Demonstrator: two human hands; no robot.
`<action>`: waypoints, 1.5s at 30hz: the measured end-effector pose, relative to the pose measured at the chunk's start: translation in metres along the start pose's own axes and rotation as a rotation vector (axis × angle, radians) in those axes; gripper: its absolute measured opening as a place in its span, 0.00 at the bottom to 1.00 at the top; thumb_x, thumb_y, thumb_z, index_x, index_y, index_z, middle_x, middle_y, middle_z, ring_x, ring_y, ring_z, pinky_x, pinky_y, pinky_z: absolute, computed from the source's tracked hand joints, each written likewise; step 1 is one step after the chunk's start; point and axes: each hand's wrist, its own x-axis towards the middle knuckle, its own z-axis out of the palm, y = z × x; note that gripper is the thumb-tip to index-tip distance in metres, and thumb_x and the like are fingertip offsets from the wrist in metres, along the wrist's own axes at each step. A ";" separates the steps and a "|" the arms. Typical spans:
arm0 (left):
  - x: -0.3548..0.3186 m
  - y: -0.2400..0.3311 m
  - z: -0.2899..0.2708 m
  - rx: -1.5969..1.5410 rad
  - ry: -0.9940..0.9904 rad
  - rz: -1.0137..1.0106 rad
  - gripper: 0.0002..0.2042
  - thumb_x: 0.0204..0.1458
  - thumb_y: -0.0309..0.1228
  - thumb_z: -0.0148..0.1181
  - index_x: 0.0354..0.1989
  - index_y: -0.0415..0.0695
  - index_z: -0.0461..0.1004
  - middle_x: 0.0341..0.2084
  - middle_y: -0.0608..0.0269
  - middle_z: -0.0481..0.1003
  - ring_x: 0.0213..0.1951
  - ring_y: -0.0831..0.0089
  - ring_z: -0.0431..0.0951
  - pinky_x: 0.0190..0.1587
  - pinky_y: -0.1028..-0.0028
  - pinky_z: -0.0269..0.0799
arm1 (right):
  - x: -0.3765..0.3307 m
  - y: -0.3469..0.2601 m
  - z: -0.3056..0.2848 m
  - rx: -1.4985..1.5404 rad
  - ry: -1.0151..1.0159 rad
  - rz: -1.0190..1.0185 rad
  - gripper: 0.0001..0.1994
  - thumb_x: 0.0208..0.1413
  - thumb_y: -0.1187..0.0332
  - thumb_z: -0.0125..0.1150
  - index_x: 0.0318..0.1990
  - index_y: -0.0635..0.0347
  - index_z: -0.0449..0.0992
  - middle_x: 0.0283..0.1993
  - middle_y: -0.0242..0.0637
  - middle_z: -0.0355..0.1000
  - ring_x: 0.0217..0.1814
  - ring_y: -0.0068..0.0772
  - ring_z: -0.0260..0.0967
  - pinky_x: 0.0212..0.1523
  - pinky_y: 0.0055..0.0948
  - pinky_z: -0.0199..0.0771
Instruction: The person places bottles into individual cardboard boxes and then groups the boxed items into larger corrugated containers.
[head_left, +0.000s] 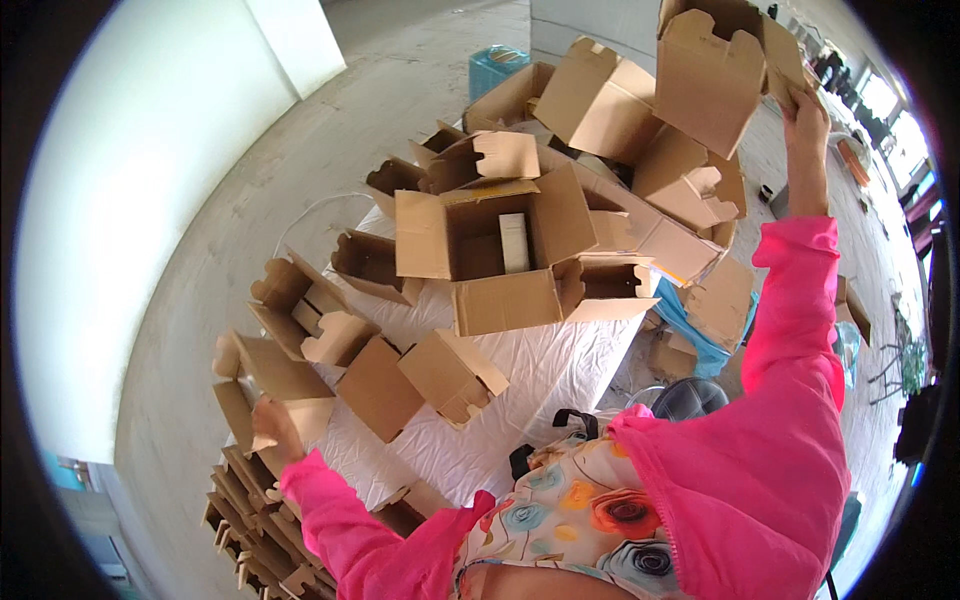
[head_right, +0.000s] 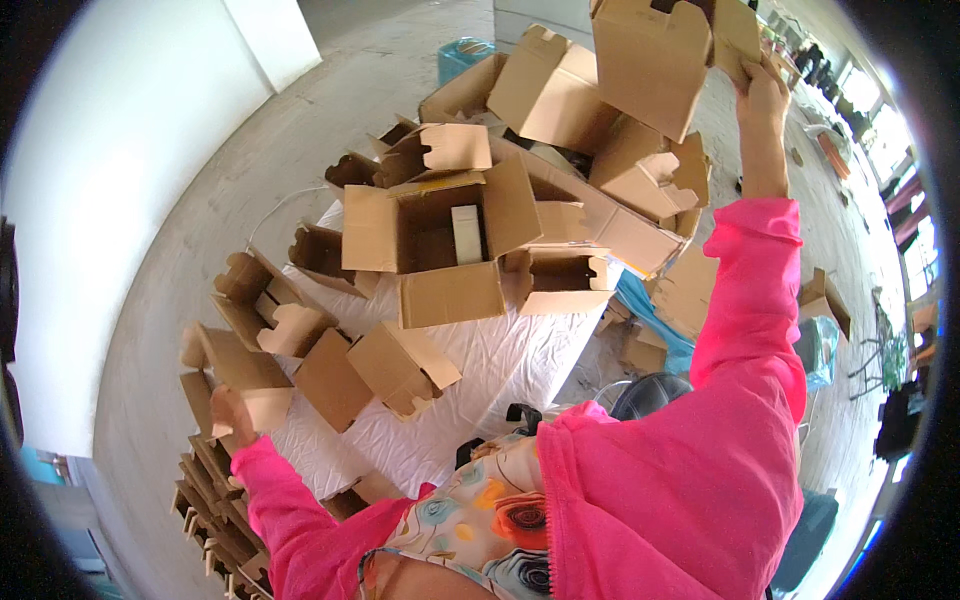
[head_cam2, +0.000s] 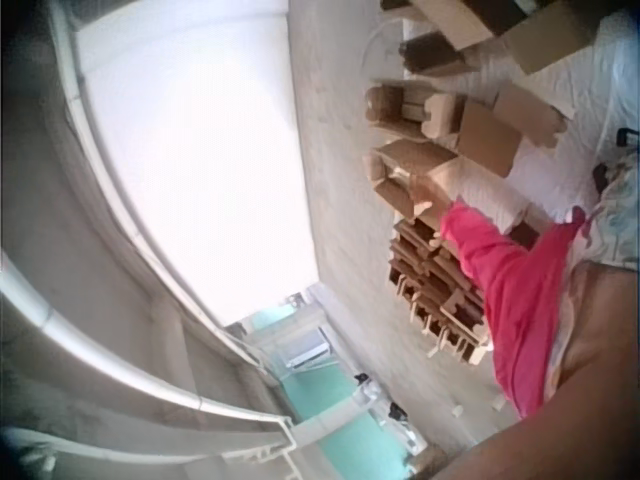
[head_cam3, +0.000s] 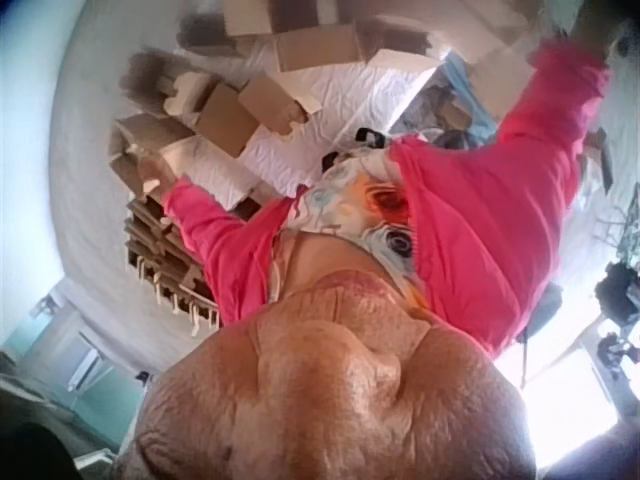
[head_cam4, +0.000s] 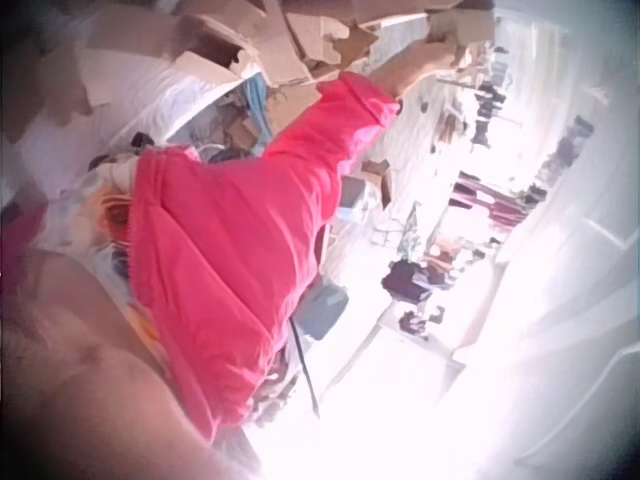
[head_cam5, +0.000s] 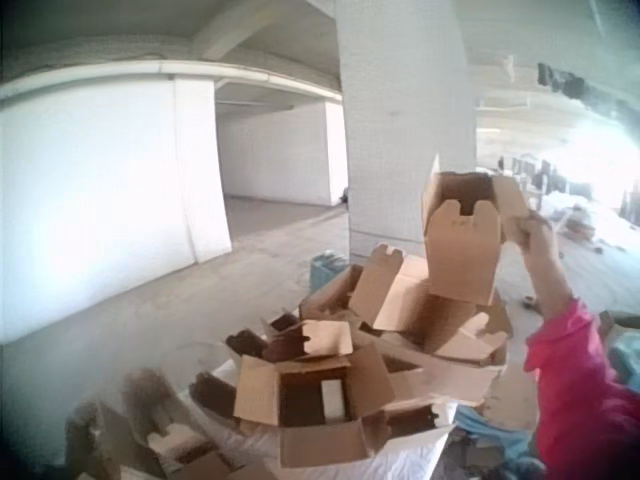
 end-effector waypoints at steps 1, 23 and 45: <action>0.006 0.008 -0.014 0.083 -0.075 -0.121 0.09 0.42 0.33 0.47 0.21 0.47 0.74 0.20 0.55 0.73 0.24 0.55 0.74 0.24 0.62 0.67 | 0.002 0.000 -0.006 -0.007 0.017 -0.023 0.17 0.47 0.82 0.46 0.47 0.74 0.63 0.45 0.45 0.64 0.42 0.33 0.65 0.38 0.24 0.70; -0.131 0.007 -0.146 -0.957 -0.077 -0.098 0.31 0.34 0.25 0.63 0.51 0.38 0.58 0.44 0.52 0.65 0.45 0.62 0.66 0.48 0.73 0.62 | -0.016 0.085 0.051 0.003 -0.754 0.576 0.21 0.49 0.70 0.47 0.53 0.64 0.60 0.51 0.39 0.63 0.52 0.28 0.60 0.49 0.24 0.60; -0.113 0.069 -0.120 -0.020 -0.331 -0.013 0.11 0.36 0.28 0.54 0.32 0.52 0.72 0.31 0.66 0.72 0.43 0.63 0.66 0.39 0.64 0.68 | -0.201 0.085 0.092 -0.279 -1.079 0.375 0.13 0.45 0.72 0.56 0.40 0.66 0.70 0.37 0.36 0.70 0.35 0.25 0.66 0.37 0.24 0.67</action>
